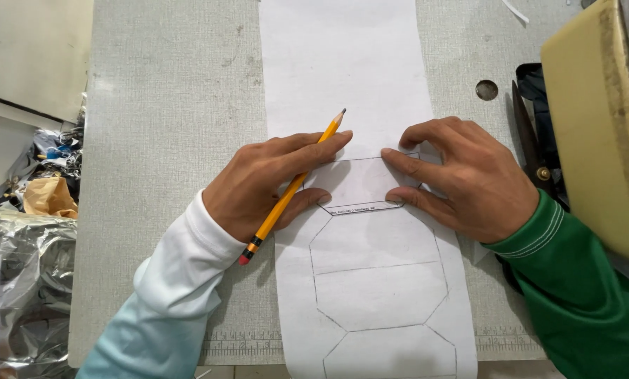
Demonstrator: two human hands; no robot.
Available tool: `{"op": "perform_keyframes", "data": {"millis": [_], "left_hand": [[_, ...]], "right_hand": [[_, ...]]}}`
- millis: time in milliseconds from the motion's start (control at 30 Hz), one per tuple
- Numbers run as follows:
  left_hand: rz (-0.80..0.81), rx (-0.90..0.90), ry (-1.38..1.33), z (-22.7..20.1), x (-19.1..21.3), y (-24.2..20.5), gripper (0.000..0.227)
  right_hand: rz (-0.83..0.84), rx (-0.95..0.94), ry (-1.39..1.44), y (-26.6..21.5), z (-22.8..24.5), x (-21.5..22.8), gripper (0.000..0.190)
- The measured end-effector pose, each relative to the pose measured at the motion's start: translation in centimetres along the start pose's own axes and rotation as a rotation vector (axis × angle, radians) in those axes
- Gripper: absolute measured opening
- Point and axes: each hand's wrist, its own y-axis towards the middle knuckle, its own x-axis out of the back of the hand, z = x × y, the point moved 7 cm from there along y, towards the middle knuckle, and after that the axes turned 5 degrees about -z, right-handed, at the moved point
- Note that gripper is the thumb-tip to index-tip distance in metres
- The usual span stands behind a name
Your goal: The person traces the outline of a paper pattern onto a piece of white fabric using a yellow pencil. They hold the pattern steady with one hand while drawing the lines with the other, repeating the process for multiple sections of the pattern.
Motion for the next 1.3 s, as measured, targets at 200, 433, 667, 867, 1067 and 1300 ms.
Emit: {"op": "perform_keyframes", "data": {"millis": [200, 433, 667, 867, 1067, 1300], "left_hand": [[0.0, -0.006, 0.008, 0.02, 0.0, -0.06, 0.057], [0.003, 0.014, -0.022, 0.37, 0.06, -0.15, 0.055], [0.002, -0.01, -0.023, 0.53, -0.1, -0.23, 0.056], [-0.012, -0.008, -0.032, 0.45, -0.05, -0.21, 0.056], [-0.022, 0.002, -0.039, 0.06, 0.16, 0.13, 0.057], [-0.022, 0.007, -0.026, 0.09, 0.15, 0.22, 0.056]], "right_hand": [[-0.002, 0.001, -0.004, -0.07, -0.02, -0.03, 0.044], [0.007, 0.0, -0.009, -0.08, -0.04, -0.12, 0.044], [0.003, -0.002, -0.008, -0.13, -0.04, -0.08, 0.044], [0.004, -0.005, -0.005, -0.02, -0.03, -0.05, 0.044], [-0.015, 0.0, -0.002, -0.18, -0.06, 0.02, 0.043], [-0.017, 0.003, -0.012, -0.41, -0.11, -0.16, 0.043]]}}
